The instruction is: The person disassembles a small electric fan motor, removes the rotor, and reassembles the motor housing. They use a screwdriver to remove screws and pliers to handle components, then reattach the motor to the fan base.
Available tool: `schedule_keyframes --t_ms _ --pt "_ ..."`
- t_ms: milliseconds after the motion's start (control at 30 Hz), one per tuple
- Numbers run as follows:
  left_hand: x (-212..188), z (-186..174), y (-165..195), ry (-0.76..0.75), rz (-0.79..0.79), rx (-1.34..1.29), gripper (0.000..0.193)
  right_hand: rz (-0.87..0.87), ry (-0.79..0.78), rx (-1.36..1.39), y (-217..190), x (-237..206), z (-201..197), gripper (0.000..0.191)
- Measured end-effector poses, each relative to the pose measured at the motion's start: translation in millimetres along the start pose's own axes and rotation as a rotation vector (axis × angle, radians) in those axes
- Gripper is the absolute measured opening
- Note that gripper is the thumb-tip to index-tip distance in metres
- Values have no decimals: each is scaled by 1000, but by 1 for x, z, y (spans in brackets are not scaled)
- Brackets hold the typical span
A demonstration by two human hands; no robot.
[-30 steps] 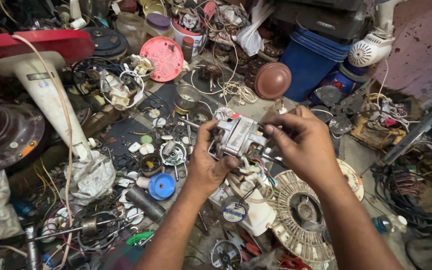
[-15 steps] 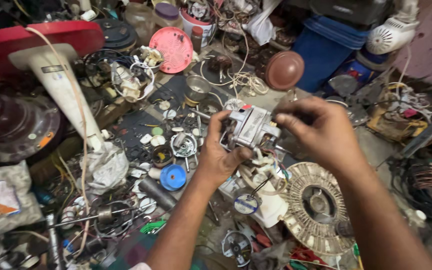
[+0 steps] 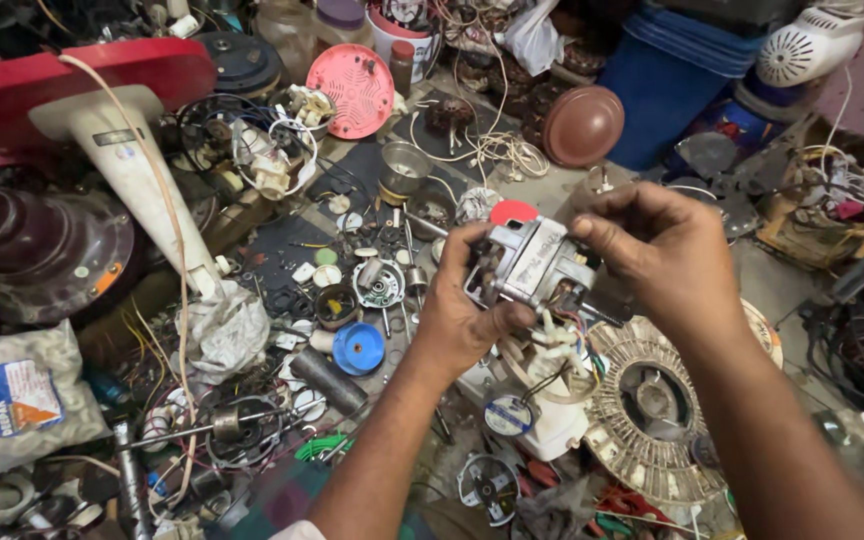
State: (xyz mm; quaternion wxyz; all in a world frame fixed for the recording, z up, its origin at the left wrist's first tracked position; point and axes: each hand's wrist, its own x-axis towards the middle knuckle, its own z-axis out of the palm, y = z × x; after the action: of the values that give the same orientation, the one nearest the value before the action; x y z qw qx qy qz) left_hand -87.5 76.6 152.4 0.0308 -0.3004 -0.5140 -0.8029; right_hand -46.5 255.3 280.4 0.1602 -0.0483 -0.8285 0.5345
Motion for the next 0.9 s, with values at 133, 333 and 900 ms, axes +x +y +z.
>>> schedule_keyframes --t_ms 133,333,900 --pt "-1 6 -1 7 -5 -37 107 -68 -32 42 5 -11 -12 17" --pt "2 9 -9 21 -12 -22 109 -286 47 -246 22 -19 -13 9" --pt "-4 -3 -31 -11 78 10 103 -457 1 -299 33 -16 -6 30"
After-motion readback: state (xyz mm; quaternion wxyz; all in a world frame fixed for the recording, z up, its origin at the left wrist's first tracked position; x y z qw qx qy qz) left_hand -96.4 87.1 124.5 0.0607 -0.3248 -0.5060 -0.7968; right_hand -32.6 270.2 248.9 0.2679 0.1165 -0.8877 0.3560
